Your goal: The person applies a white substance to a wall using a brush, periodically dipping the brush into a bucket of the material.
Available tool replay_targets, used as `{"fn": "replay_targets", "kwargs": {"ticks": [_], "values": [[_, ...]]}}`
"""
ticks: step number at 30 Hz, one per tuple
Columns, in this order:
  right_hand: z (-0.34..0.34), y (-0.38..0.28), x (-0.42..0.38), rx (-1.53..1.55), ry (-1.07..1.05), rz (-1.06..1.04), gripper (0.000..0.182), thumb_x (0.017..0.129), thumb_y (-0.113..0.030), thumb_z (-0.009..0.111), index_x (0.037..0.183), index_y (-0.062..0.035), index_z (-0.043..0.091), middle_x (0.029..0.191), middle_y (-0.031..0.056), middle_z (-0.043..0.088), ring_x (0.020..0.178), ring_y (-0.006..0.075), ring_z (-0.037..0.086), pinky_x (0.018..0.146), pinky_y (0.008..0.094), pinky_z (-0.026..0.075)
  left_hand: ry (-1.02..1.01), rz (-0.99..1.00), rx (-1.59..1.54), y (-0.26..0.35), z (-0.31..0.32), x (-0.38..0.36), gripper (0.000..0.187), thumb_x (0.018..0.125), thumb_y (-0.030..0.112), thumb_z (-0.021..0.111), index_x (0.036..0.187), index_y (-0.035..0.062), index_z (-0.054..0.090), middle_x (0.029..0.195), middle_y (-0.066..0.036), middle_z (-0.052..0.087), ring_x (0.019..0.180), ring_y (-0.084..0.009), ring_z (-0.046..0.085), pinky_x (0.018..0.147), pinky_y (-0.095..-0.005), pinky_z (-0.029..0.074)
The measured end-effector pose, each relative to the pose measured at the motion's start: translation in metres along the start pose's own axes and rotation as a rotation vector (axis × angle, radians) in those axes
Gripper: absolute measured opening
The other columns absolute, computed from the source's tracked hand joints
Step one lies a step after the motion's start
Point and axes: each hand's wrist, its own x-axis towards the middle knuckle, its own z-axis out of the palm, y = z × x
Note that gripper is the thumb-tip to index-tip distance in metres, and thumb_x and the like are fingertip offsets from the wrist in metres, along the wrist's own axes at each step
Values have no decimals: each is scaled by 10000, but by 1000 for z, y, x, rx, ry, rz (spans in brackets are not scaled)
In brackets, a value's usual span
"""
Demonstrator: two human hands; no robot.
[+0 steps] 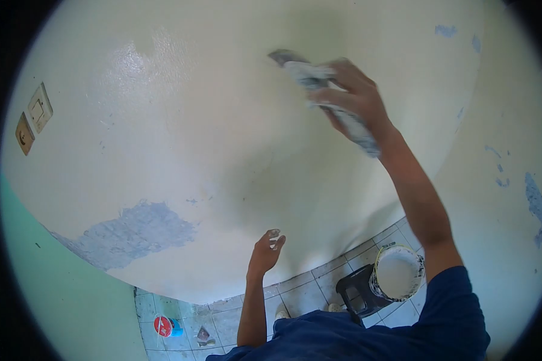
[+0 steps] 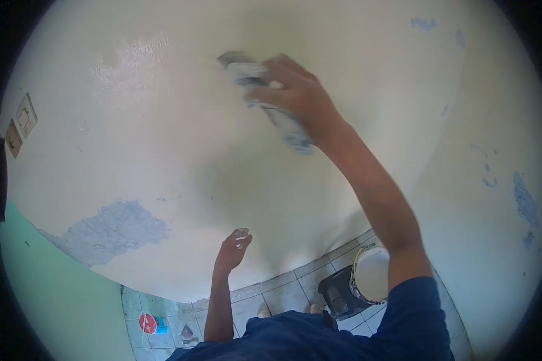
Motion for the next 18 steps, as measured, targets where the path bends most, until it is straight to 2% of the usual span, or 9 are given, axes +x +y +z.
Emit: {"fn": "replay_targets", "kwargs": {"ticks": [2,3,6,7,8,11,13,16,18], "values": [[14,-2,9,-107,-198,-174,171,693,-58,625,857,-103,619,1014,131,580,922,281,573,734,359,513,-10,-5,7,6,7,-1,437,876,308,560,1169,-12,506,1155,-188,567,1004,-297,595,850,-356,470],[33,-10,-8,-177,-391,-209,114,745,-119,576,856,-105,599,1003,112,550,973,270,544,669,315,521,-15,-9,13,8,9,-3,437,877,307,559,1172,-11,506,1158,-187,566,1005,-298,595,853,-355,469],[77,-42,-95,19,-748,-282,81,776,-142,542,837,-136,594,957,92,531,1003,286,532,576,286,542,-14,-14,31,5,7,-9,438,880,309,554,1179,-7,504,1161,-185,565,1020,-300,587,861,-355,463],[82,-51,-117,114,-853,-265,83,770,-138,557,832,-102,598,989,126,545,1005,306,537,653,366,559,-12,-18,35,2,7,-11,438,880,310,553,1179,-7,503,1160,-186,565,1023,-299,586,862,-356,463],[83,-54,-128,321,-947,-190,91,719,-116,602,809,-110,586,919,117,548,952,303,546,721,412,520,-7,-28,28,-1,7,-15,441,881,309,552,1180,-10,502,1161,-187,564,1024,-300,585,861,-357,463],[90,-29,-128,445,-873,-131,99,693,-86,609,776,-124,571,835,100,547,867,291,552,766,427,461,25,-44,26,-1,-1,-16,446,882,309,551,1181,-18,498,1164,-190,561,1023,-301,585,857,-359,466],[83,2,-80,661,-544,-79,83,690,-65,573,738,-115,529,779,83,539,773,293,531,709,409,423,41,-52,36,6,-3,-17,448,883,308,549,1180,-23,496,1167,-192,558,1019,-303,586,852,-360,469],[37,51,21,410,-219,-253,281,695,-27,564,949,-136,612,831,90,591,808,299,549,744,404,447,36,-29,56,13,-2,-12,447,884,309,546,1178,-24,496,1168,-191,557,1016,-302,587,844,-359,474],[-10,58,71,352,-110,-97,299,689,-26,574,968,-126,614,885,94,609,865,300,556,782,393,453,54,-2,34,13,-1,-8,447,883,313,547,1178,-20,499,1164,-188,561,1017,-300,587,845,-361,473]]}}
